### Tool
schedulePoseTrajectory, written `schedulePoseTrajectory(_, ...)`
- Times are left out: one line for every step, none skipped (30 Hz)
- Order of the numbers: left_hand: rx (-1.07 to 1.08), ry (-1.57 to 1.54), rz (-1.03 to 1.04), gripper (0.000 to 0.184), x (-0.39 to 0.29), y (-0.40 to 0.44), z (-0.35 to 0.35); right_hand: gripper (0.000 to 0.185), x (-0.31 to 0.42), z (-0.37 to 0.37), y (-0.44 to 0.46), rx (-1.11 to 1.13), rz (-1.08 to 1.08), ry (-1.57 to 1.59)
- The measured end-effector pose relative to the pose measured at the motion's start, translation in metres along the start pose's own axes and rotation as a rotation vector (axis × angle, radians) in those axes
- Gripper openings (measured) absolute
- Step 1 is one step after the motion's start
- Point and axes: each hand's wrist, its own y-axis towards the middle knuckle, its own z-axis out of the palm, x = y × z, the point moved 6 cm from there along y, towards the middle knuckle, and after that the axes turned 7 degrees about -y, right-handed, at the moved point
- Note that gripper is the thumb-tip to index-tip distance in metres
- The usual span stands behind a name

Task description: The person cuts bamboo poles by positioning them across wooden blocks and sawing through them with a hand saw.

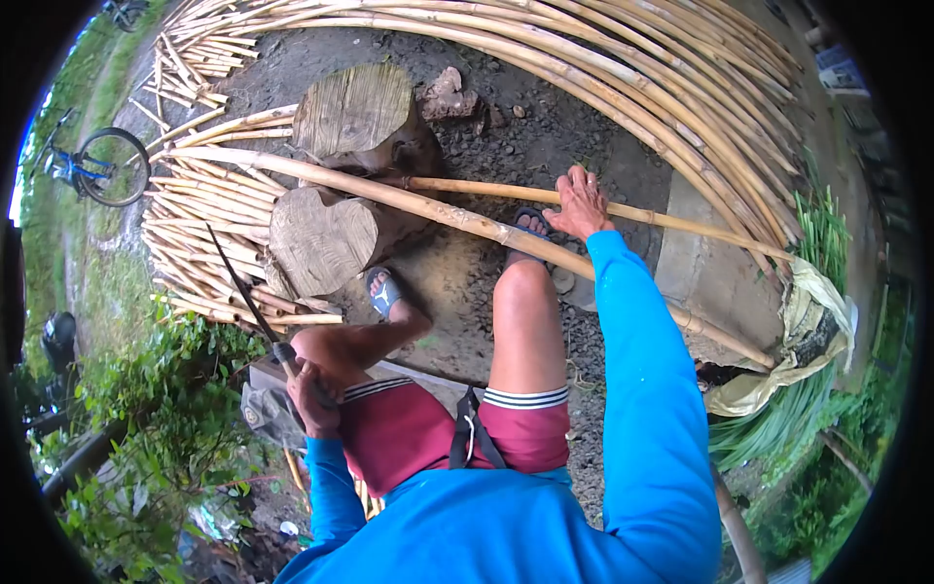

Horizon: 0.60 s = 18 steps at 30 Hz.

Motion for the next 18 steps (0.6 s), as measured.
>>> schedulePoseTrajectory(-0.002, -0.002, 0.002, 0.015, 0.000, 0.001, -0.003, 0.047, 0.010, -0.018, -0.005, -0.151, -0.022, 0.056)
schedulePoseTrajectory(0.012, 0.009, -0.020, 0.018, 0.003, 0.002, -0.006, 0.041, 0.023, -0.033, -0.011, -0.298, -0.046, 0.131)
schedulePoseTrajectory(0.026, 0.018, -0.045, 0.021, 0.006, 0.003, -0.009, 0.041, 0.036, -0.039, -0.012, -0.298, -0.047, 0.127)
schedulePoseTrajectory(0.029, 0.012, -0.047, 0.021, 0.009, 0.005, -0.012, 0.040, 0.048, -0.040, -0.012, -0.231, -0.074, 0.292)
schedulePoseTrajectory(0.089, -0.053, -0.021, 0.023, 0.009, 0.006, -0.012, 0.042, 0.059, -0.041, -0.012, -0.163, -0.098, 0.457)
schedulePoseTrajectory(0.150, -0.115, 0.006, 0.026, 0.008, 0.006, -0.010, 0.042, 0.067, -0.044, -0.012, -0.166, -0.093, 0.453)
schedulePoseTrajectory(0.157, -0.117, 0.006, 0.026, 0.007, 0.004, -0.007, 0.050, 0.081, -0.033, -0.008, 0.084, -0.140, 0.495)
schedulePoseTrajectory(0.162, -0.129, 0.001, 0.030, 0.005, 0.003, -0.004, 0.061, 0.093, -0.024, -0.008, 0.333, -0.186, 0.534)
schedulePoseTrajectory(0.167, -0.141, -0.002, 0.033, 0.004, 0.002, -0.001, 0.061, 0.097, -0.015, -0.003, 0.326, -0.183, 0.531)
schedulePoseTrajectory(0.174, -0.144, 0.000, 0.033, 0.004, 0.002, -0.001, 0.070, 0.103, 0.002, 0.004, 0.269, -0.228, 0.573)
schedulePoseTrajectory(0.145, -0.151, -0.004, 0.033, 0.007, 0.003, -0.004, 0.080, 0.110, 0.008, 0.007, 0.214, -0.273, 0.613)
schedulePoseTrajectory(0.114, -0.159, -0.011, 0.033, 0.010, 0.004, -0.008, 0.080, 0.113, 0.010, 0.005, 0.294, -0.235, 0.658)
schedulePoseTrajectory(0.117, -0.166, -0.011, 0.033, 0.013, 0.004, -0.010, 0.080, 0.114, 0.016, 0.003, 0.371, -0.193, 0.699)
schedulePoseTrajectory(0.114, -0.117, -0.003, 0.034, 0.015, 0.004, -0.013, 0.068, 0.117, 0.029, 0.010, 0.186, -0.326, 0.536)
schedulePoseTrajectory(0.111, -0.066, 0.006, 0.036, 0.016, 0.004, -0.015, 0.050, 0.119, 0.042, 0.010, 0.069, -0.459, 0.341)
schedulePoseTrajectory(0.113, -0.072, 0.007, 0.036, 0.011, -0.002, -0.003, 0.043, 0.121, 0.054, 0.010, -0.076, -0.569, 0.143)
schedulePoseTrajectory(0.034, 0.251, 0.141, 0.038, -0.005, -0.011, 0.015, 0.043, 0.114, 0.059, 0.008, -0.079, -0.573, 0.137)
schedulePoseTrajectory(-0.002, 0.413, 0.211, 0.039, -0.011, -0.015, 0.020, 0.046, 0.110, 0.058, 0.000, -0.209, -0.654, 0.052)
